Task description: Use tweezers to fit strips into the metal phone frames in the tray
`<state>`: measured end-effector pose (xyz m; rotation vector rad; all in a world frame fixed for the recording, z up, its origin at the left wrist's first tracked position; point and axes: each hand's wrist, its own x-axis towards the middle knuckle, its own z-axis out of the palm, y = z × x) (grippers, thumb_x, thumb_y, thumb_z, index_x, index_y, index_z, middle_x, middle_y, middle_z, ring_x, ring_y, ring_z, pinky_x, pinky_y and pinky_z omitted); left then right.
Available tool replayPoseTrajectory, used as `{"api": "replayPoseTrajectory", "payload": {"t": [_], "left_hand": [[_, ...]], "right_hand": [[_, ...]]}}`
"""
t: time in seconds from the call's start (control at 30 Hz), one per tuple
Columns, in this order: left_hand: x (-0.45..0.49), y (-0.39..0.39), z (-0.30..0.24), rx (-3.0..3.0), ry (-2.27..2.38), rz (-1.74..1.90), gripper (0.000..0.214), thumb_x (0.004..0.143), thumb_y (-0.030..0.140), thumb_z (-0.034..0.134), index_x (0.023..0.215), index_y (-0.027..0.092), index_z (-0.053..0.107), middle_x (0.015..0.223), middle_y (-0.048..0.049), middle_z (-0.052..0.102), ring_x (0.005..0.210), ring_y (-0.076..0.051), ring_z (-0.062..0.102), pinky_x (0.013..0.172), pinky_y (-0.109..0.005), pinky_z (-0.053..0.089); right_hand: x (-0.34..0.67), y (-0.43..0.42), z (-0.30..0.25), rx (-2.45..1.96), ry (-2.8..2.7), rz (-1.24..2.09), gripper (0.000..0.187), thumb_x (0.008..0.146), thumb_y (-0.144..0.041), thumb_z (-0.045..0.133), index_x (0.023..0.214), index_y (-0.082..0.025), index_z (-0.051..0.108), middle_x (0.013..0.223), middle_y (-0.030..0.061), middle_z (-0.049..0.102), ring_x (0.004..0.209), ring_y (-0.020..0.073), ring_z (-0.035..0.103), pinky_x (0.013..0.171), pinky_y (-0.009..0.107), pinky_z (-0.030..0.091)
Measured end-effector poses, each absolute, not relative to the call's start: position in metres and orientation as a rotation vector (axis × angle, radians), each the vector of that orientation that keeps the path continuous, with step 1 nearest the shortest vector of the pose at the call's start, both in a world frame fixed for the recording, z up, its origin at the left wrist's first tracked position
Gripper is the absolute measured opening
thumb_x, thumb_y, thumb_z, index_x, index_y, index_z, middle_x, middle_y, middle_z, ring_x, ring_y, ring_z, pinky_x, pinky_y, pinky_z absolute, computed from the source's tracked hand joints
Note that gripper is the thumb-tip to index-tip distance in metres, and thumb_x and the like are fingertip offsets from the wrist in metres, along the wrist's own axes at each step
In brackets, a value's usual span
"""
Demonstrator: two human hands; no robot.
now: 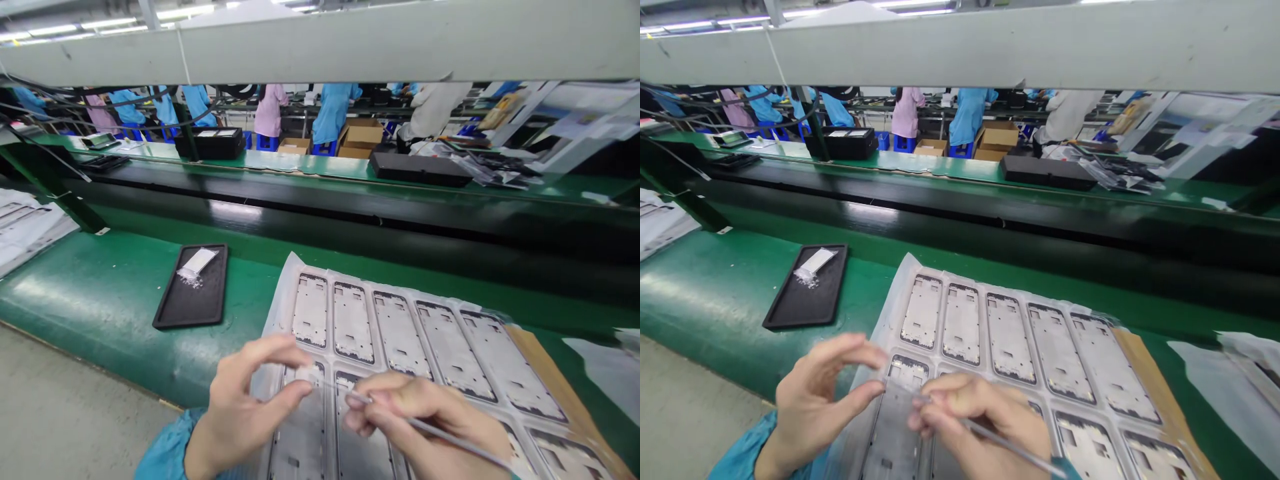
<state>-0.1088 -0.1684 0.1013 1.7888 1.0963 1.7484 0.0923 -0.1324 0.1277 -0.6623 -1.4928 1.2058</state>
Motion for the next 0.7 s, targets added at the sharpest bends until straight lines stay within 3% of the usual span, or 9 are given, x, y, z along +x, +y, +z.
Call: {"api": "replayPoseTrajectory", "payload": {"t": [0.07, 0.13, 0.3, 0.5, 0.7], "left_hand": [[-0.118, -0.137, 0.088, 1.821, 1.323, 1.605, 0.056, 0.091, 0.016, 0.067, 0.142, 0.023, 0.043, 0.125, -0.0088, 0.063, 0.111, -0.018, 0.064, 0.097, -0.03, 0.057], [-0.126, -0.091, 0.068, 1.962, 1.609, 1.377, 0.043, 0.094, 0.019, 0.061, 0.135, 0.019, 0.049, 0.134, -0.0119, 0.056, 0.123, -0.022, 0.057, 0.106, -0.037, 0.052], [-0.124, -0.003, 0.022, 2.243, 1.81, 0.857, 0.035, 0.089, 0.023, 0.067, 0.12, 0.01, 0.061, 0.136, -0.0176, 0.052, 0.135, -0.033, 0.044, 0.116, -0.051, 0.039], [-0.072, -0.01, 0.022, 2.234, 2.047, 0.377, 0.067, 0.087, 0.047, 0.067, 0.131, -0.001, 0.054, 0.147, -0.0301, 0.037, 0.141, -0.043, 0.032, 0.115, -0.061, 0.03], [-0.059, -0.01, 0.053, 2.056, 1.921, -0.205, 0.094, 0.083, 0.044, 0.066, 0.153, -0.003, 0.025, 0.158, -0.0311, 0.006, 0.149, -0.043, 0.011, 0.119, -0.061, 0.02]], "right_hand": [[0.096, -0.098, 0.119, -0.781, -1.547, 1.085, 0.018, 0.09, -0.022, 0.074, 0.073, -0.021, 0.069, 0.074, 0.0032, 0.071, 0.066, 0.0174, 0.069, 0.058, 0.023, 0.061], [0.097, -0.047, 0.103, -0.875, -1.632, 1.032, 0.017, 0.085, -0.029, 0.079, 0.073, -0.019, 0.074, 0.073, 0.0067, 0.071, 0.07, 0.0193, 0.07, 0.065, 0.025, 0.062], [0.081, 0.065, 0.048, -0.985, -1.371, 1.436, 0.05, 0.049, -0.054, 0.095, 0.063, -0.014, 0.068, 0.068, 0.0123, 0.07, 0.059, 0.0213, 0.069, 0.055, 0.027, 0.06], [0.076, 0.083, 0.01, -0.995, -1.207, 1.469, 0.051, 0.053, -0.057, 0.093, 0.064, -0.016, 0.065, 0.073, 0.01, 0.072, 0.064, 0.019, 0.07, 0.06, 0.025, 0.06], [0.077, 0.082, 0.009, -0.953, -1.164, 1.502, 0.052, 0.053, -0.056, 0.094, 0.064, -0.014, 0.065, 0.072, 0.0105, 0.071, 0.065, 0.0196, 0.07, 0.059, 0.025, 0.06]]}}
